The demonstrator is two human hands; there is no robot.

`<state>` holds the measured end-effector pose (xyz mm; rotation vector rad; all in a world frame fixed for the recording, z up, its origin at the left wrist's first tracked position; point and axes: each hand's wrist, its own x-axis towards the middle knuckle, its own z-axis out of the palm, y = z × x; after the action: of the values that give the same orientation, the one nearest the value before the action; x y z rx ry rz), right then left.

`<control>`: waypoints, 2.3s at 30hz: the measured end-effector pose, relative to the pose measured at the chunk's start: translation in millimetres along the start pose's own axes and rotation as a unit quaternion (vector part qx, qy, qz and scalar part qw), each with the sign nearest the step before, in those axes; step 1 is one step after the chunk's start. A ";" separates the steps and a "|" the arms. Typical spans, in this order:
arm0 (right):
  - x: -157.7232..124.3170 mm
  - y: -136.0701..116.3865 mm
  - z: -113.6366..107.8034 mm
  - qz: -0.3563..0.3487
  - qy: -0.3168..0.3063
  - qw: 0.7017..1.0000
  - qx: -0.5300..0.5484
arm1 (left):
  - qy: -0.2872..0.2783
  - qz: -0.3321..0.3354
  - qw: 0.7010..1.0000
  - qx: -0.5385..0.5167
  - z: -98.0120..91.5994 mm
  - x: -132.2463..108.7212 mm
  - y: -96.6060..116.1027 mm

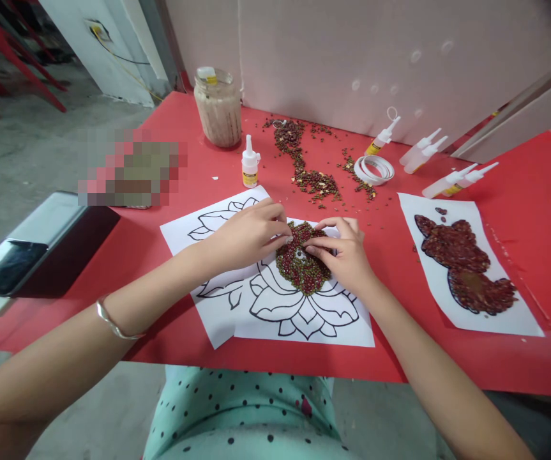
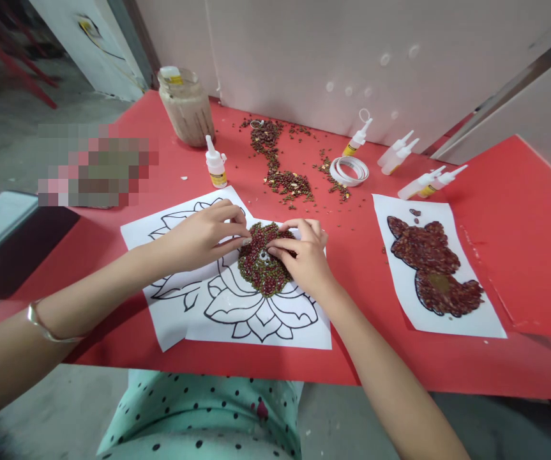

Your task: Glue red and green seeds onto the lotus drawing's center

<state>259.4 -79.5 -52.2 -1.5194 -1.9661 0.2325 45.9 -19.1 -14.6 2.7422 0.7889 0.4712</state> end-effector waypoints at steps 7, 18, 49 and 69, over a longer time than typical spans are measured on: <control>0.4 7.0 -5.3 0.002 0.023 1.000 -0.008 | -0.013 -0.011 1.000 -0.005 1.2 0.4 -1.9; 2.5 32.1 -15.5 0.102 0.104 0.989 0.009 | -0.028 -0.126 0.990 0.052 2.5 28.1 -20.4; 5.3 29.7 -19.8 0.104 0.103 0.988 0.048 | -0.020 -0.192 0.974 0.121 24.2 137.5 -51.4; 5.7 28.9 -20.1 0.095 0.110 0.988 0.055 | -0.068 -0.022 0.997 -0.032 5.4 23.3 10.8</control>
<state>293.5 -69.8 -48.8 -1.5887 -1.6123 0.2379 71.7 -15.9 -10.5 2.6581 0.7850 0.2934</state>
